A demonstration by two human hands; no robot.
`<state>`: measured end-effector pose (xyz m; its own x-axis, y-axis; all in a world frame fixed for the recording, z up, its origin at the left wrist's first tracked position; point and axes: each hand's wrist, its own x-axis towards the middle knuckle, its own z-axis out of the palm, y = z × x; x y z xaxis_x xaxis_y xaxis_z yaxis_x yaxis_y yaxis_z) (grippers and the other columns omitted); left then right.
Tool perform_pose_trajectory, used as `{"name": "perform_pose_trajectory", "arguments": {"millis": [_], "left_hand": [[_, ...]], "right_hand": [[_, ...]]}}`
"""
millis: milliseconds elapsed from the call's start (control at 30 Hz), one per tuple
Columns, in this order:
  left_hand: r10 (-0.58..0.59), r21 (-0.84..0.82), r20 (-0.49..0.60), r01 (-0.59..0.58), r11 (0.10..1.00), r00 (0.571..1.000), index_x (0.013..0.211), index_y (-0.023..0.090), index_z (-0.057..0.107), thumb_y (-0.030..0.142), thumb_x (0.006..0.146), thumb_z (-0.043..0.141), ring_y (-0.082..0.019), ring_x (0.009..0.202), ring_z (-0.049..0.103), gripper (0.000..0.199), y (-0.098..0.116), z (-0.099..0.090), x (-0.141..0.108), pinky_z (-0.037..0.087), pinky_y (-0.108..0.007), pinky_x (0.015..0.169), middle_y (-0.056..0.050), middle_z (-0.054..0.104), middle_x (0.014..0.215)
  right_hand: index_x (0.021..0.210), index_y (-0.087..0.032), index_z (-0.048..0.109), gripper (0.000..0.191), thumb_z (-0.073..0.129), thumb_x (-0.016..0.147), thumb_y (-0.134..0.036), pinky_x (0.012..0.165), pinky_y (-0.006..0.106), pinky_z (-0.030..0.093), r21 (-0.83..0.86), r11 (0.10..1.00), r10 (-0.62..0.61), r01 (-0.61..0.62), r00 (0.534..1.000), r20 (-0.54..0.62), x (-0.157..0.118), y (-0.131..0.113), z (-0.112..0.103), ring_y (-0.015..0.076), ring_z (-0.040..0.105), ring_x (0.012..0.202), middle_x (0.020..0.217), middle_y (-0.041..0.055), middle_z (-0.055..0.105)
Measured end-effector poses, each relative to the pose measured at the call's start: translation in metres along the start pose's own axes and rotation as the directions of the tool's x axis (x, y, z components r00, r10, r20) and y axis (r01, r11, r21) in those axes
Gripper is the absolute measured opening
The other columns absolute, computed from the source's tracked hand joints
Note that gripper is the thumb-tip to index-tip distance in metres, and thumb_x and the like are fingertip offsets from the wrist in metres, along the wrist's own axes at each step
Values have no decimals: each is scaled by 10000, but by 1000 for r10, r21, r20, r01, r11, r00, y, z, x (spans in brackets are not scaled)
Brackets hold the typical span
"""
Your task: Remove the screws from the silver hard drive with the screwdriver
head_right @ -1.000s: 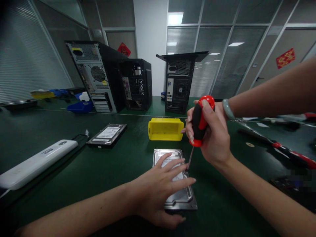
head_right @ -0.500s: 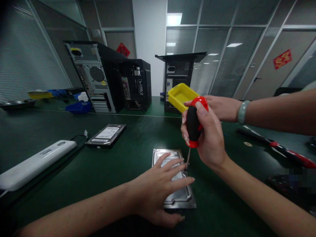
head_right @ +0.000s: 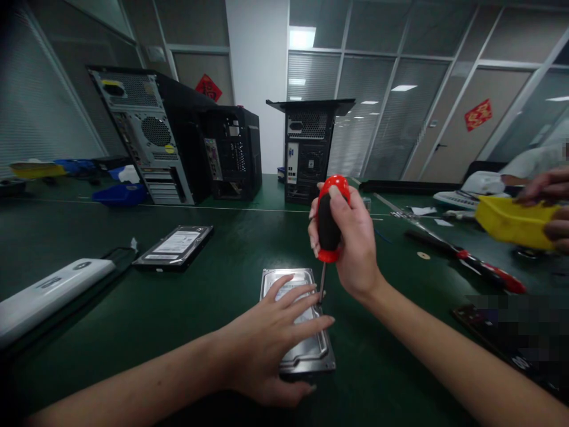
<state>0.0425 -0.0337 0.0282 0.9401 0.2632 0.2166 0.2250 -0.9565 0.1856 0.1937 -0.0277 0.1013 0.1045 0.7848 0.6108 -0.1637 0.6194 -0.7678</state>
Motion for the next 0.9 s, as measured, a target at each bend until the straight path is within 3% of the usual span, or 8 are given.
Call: {"name": "perform_pose_trajectory", "arguments": {"millis": [133, 300, 433, 633, 800, 900], "left_hand": [[2, 3, -5, -2, 1000, 1000, 1349, 166, 368, 548, 760, 537, -329, 1343, 253, 723, 0, 1, 0, 55, -527, 1089, -190, 354, 1425], [-2, 9, -9, 2, 1000, 1000, 1343, 162, 376, 548, 761, 536, -324, 1341, 261, 717, 1, 1, -1, 50, -512, 1094, -189, 364, 1419], [2, 5, 3, -2, 1000, 1000, 1343, 157, 376, 553, 762, 534, -331, 1341, 259, 721, 1, -1, 0, 49, -521, 1092, -195, 368, 1415], [1, -2, 5, -1, 1000, 1000, 1347, 160, 370, 548, 765, 532, -332, 1341, 259, 718, 0, -1, 0, 47, -528, 1091, -199, 364, 1417], [1, -2, 2, -1, 1000, 1000, 1348, 161, 366, 543, 765, 535, -332, 1344, 250, 717, 0, 0, -1, 48, -526, 1092, -194, 349, 1428], [5, -1, 2, -5, 1000, 1000, 1348, 158, 365, 542, 768, 537, -331, 1345, 248, 717, 0, 0, -1, 52, -526, 1092, -196, 349, 1427]], "right_hand": [[987, -220, 560, 321, 390, 872, -467, 373, 244, 343, 29, 999, 45, -45, 999, 7, 1, 1, -2, 99, 464, 465, 763, 8, 499], [997, -261, 490, 220, 532, 826, -392, 360, 208, 321, 9, 1000, 22, -22, 999, -30, 3, 4, -2, 71, 428, 416, 699, -44, 485], [983, -258, 468, 263, 621, 777, -316, 358, 193, 330, -71, 997, 20, -25, 998, -67, 1, 6, 0, 61, 423, 401, 668, -67, 495], [982, -245, 490, 235, 595, 800, -348, 350, 195, 323, -64, 998, 10, -14, 998, -59, 1, 6, -2, 62, 424, 416, 686, -56, 482], [964, -198, 573, 221, 575, 788, -331, 405, 212, 401, 3, 999, 43, -43, 995, -93, 4, 4, -6, 85, 485, 532, 812, -6, 500], [938, -236, 553, 185, 587, 785, -333, 377, 209, 379, -6, 999, 33, -33, 993, -113, 6, 3, -5, 88, 472, 502, 782, -17, 499]]}}
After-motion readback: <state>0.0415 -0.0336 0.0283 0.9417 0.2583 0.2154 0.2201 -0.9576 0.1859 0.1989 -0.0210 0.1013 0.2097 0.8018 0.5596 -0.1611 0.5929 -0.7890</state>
